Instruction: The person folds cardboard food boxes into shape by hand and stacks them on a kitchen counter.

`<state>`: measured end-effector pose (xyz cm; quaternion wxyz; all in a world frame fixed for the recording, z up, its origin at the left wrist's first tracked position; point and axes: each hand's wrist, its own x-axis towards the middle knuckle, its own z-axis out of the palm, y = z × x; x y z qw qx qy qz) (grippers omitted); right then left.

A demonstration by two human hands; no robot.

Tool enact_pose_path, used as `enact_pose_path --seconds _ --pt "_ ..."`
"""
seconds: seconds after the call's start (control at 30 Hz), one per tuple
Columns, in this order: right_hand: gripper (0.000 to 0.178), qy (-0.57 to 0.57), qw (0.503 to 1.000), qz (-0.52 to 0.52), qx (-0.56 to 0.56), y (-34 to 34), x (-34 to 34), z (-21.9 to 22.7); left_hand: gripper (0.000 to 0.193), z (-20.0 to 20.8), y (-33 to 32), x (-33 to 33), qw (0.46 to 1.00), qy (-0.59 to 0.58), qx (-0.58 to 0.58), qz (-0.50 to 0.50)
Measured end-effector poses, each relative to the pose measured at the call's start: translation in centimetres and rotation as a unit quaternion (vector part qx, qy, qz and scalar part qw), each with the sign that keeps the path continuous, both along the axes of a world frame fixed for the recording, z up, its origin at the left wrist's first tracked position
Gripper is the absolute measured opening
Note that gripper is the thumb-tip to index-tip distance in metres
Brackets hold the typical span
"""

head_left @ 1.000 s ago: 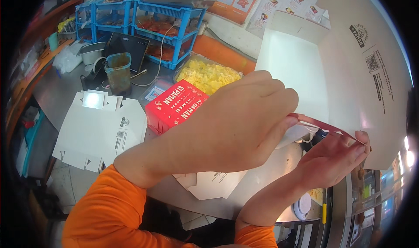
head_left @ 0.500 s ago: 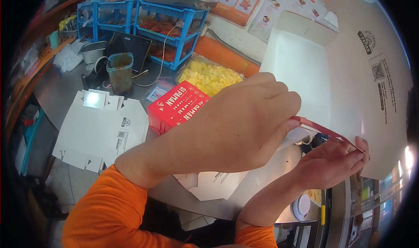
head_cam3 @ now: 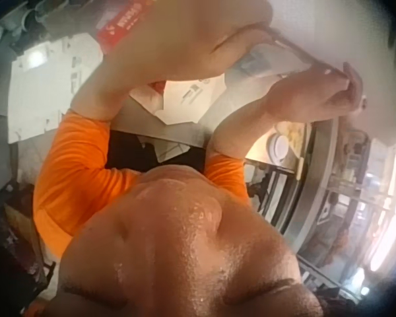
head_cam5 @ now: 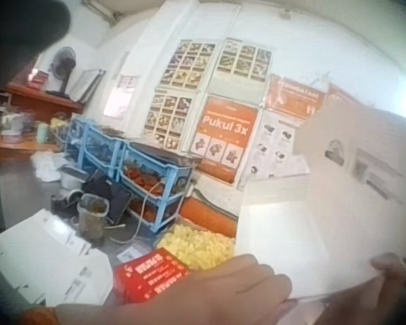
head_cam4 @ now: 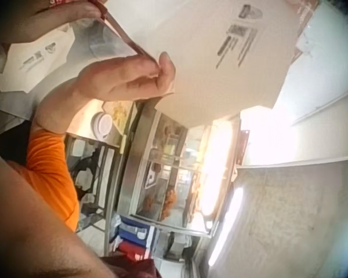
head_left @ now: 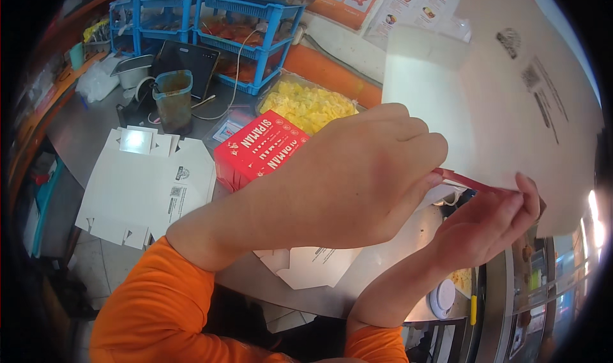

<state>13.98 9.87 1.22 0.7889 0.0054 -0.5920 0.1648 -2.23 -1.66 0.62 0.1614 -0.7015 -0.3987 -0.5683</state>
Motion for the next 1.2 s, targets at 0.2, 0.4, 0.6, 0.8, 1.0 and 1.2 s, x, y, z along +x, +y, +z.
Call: enact_pose_path --seconds 0.2,0.4,0.6,0.8,1.0,1.2 --pt "0.019 -0.142 0.988 -0.065 -0.008 -0.6 -0.5 -0.1 0.011 -0.5 0.2 0.2 1.0 -0.011 -0.015 -0.011" --pt "0.021 -0.082 0.993 -0.085 -0.026 -0.6 -0.1 -0.2 0.012 -0.3 0.1 0.2 0.999 -0.001 -0.034 -0.009" --pt "0.023 0.071 0.995 0.023 -0.07 0.0 0.7 0.0 0.013 -0.2 0.1 -0.3 1.0 0.012 -0.013 -0.015" --pt "0.025 0.064 0.996 0.063 -0.022 0.0 0.2 0.0 0.013 0.1 -0.1 -0.7 1.0 0.01 -0.012 0.017" --pt "0.032 -0.144 0.989 0.03 0.019 0.8 1.5 -0.2 0.01 0.3 -0.3 -1.0 0.999 0.007 -0.015 0.031" --pt "0.03 -0.198 0.98 0.024 0.021 0.6 1.4 0.2 0.011 0.1 -0.4 -0.6 0.999 0.001 -0.027 0.032"
